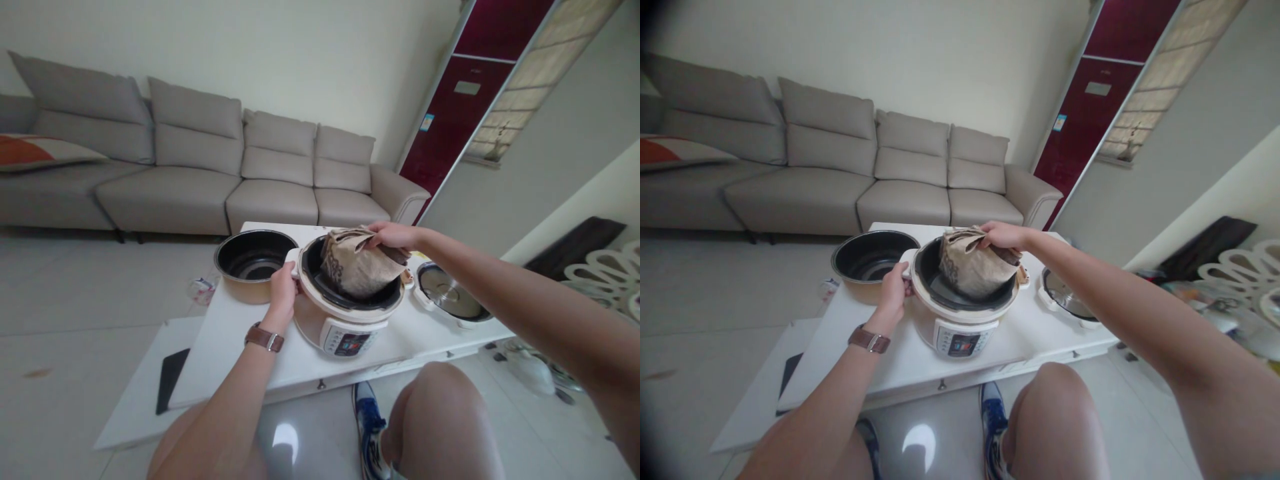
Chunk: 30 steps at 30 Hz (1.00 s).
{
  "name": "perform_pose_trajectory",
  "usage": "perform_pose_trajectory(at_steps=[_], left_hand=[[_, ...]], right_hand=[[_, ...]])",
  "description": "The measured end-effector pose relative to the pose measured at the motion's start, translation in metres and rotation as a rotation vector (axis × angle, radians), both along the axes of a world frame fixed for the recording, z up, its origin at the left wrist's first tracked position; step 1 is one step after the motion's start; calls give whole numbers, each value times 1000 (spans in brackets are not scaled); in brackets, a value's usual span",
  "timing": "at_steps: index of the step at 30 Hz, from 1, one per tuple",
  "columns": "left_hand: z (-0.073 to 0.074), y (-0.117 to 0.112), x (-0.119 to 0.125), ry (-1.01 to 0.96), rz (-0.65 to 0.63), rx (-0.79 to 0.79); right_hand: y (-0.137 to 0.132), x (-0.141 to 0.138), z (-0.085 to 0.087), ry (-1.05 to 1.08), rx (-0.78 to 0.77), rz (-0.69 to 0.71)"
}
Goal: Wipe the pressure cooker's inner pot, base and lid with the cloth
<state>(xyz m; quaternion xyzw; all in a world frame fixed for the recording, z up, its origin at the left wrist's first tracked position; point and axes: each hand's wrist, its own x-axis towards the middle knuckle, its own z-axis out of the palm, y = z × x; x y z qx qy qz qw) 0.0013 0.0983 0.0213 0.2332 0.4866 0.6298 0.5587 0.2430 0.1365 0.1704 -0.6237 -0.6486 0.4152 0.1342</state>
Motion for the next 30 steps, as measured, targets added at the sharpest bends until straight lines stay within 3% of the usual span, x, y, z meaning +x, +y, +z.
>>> perform_pose_trajectory(at_steps=[3, 6, 8, 11, 16, 21, 25, 27, 30], left_hand=[[-4, 2, -3, 53, -36, 38], [-7, 7, -5, 94, -18, 21], [-9, 11, -5, 115, 26, -7], [-12, 18, -1, 131, 105, -41], [-24, 25, 2, 156, 182, -8], [-24, 23, 4, 147, 231, 66], [-16, 20, 8, 169, 261, 34], [-14, 20, 9, 168, 268, 21], [-16, 21, 9, 152, 253, 37]], right_hand=[[9, -2, 3, -225, 355, 124], [7, -14, -10, -487, 478, 467], [1, -25, -28, -603, 467, 689], [-9, -38, -54, -676, 347, 890], [-13, -42, -73, -659, 177, 933], [-8, -32, -72, -629, 172, 1005], [3, -15, -65, -461, 32, 1094], [9, -12, -54, -445, 22, 1104], [15, -22, -24, -506, 134, 1116]])
